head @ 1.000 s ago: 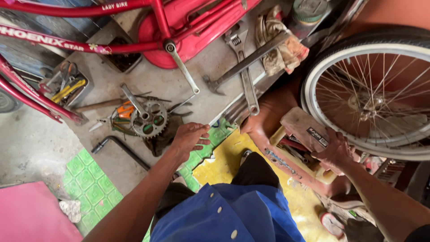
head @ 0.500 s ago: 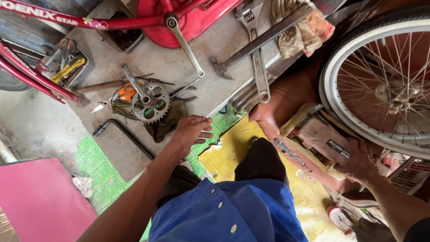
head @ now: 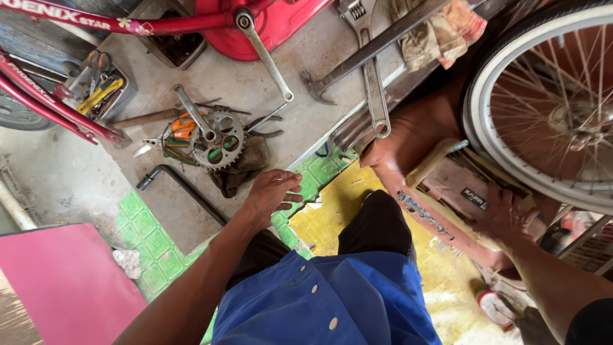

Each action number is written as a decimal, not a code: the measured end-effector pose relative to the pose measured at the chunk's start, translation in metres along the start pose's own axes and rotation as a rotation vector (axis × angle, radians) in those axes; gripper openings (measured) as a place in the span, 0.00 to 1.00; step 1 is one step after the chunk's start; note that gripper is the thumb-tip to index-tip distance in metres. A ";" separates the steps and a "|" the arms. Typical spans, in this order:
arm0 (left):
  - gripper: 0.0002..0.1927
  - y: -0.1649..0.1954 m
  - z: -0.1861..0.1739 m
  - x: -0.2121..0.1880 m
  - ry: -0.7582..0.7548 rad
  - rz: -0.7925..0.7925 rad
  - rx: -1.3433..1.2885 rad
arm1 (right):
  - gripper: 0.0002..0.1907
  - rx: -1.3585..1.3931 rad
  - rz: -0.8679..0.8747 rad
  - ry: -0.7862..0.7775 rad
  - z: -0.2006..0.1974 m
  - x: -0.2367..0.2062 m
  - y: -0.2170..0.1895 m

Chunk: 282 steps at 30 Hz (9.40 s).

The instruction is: The person uses a hex key and wrench to remove the bottom bracket from a red bicycle frame. They then use a screwdriver to remove the chain guard and a chain tool to detach the chain. Finally, they install a new crankset onto the bottom bracket spindle.

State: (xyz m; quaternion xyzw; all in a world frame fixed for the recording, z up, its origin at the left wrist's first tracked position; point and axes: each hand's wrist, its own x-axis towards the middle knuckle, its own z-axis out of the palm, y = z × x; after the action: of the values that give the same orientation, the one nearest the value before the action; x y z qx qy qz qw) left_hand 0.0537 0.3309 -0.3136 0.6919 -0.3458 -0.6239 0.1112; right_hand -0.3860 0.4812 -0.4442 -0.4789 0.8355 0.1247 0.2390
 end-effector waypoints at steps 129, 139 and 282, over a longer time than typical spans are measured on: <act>0.12 0.273 -0.419 0.089 0.057 0.202 -0.892 | 0.35 0.879 -0.430 0.226 -0.247 0.036 -0.617; 0.13 0.257 -0.412 0.059 0.170 0.317 -0.790 | 0.35 0.767 -0.424 0.332 -0.251 0.007 -0.595; 0.16 0.297 -0.480 -0.013 0.105 0.361 -1.961 | 0.38 0.300 -0.727 0.438 -0.492 -0.177 -0.518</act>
State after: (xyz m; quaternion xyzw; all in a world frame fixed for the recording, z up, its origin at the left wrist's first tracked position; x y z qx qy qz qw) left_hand 0.4040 -0.0124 -0.0351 0.2582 0.2276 -0.5759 0.7415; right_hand -0.0032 0.1327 0.0787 -0.7163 0.6528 -0.1943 0.1517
